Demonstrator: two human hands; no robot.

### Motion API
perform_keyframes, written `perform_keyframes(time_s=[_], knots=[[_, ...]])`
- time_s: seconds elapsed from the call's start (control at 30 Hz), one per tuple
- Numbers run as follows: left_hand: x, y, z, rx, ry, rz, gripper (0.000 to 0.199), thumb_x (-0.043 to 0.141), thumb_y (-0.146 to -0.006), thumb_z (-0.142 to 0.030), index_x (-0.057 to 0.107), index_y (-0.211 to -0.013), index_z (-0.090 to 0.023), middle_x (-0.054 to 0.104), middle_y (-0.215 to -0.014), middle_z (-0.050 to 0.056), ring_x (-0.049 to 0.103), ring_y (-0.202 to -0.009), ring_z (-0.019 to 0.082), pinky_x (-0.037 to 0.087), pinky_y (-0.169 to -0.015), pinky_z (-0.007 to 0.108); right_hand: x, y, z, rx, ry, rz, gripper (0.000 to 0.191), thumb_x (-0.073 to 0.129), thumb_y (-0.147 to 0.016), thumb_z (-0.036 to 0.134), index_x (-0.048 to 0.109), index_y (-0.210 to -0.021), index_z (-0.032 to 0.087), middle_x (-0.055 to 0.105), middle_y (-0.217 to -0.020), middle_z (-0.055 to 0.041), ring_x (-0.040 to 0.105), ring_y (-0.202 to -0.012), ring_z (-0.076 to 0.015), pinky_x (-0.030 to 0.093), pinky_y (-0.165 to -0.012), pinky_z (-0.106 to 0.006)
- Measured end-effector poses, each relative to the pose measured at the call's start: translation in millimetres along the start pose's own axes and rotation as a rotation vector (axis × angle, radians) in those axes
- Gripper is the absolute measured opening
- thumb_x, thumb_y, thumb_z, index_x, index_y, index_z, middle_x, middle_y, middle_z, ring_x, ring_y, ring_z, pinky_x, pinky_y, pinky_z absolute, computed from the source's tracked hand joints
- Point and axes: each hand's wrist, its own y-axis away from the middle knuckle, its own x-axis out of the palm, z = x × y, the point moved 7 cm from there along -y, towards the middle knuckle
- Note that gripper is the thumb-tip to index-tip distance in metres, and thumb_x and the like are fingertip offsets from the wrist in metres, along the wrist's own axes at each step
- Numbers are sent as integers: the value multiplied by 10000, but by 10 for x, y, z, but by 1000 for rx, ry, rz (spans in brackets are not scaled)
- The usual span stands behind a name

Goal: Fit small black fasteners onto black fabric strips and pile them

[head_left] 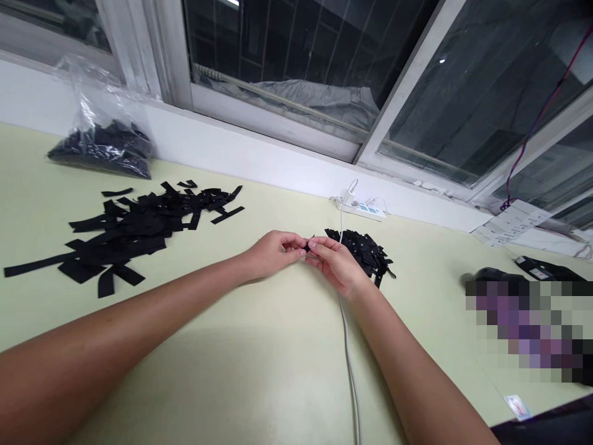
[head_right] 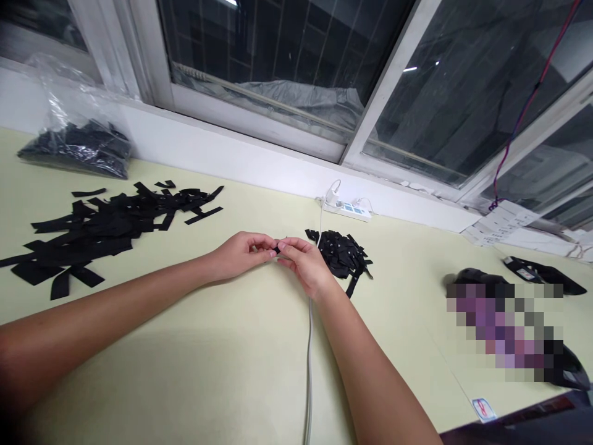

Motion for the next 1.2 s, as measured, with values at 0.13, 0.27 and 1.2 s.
perform_keyframes(time_s=[0.13,0.27,1.2], knots=[[-19,-5,-4,1,-15,-21,256,602,-867,-356,719,-1015,-184,719,-942,41,617,-858,169,460,-792,304,-8,-4,-14,15,-31,-3,257,863,-648,296,717,-826,183,716,-897,-28,650,-846,-140,517,-840,-289],[-54,-13,17,-11,-15,-56,255,607,-865,-369,721,-1008,-191,719,-943,39,620,-869,172,462,-799,308,-24,-4,-27,30,-38,-11,263,865,-652,274,713,-840,173,720,-870,-31,666,-866,-148,521,-832,-276],[-88,-5,13,-67,80,-132,278,675,-801,-363,742,-998,-178,733,-962,51,624,-879,176,478,-812,313,11,2,-22,-53,-29,-109,337,879,-615,336,679,-834,177,683,-861,-6,648,-840,-136,534,-756,-267]])
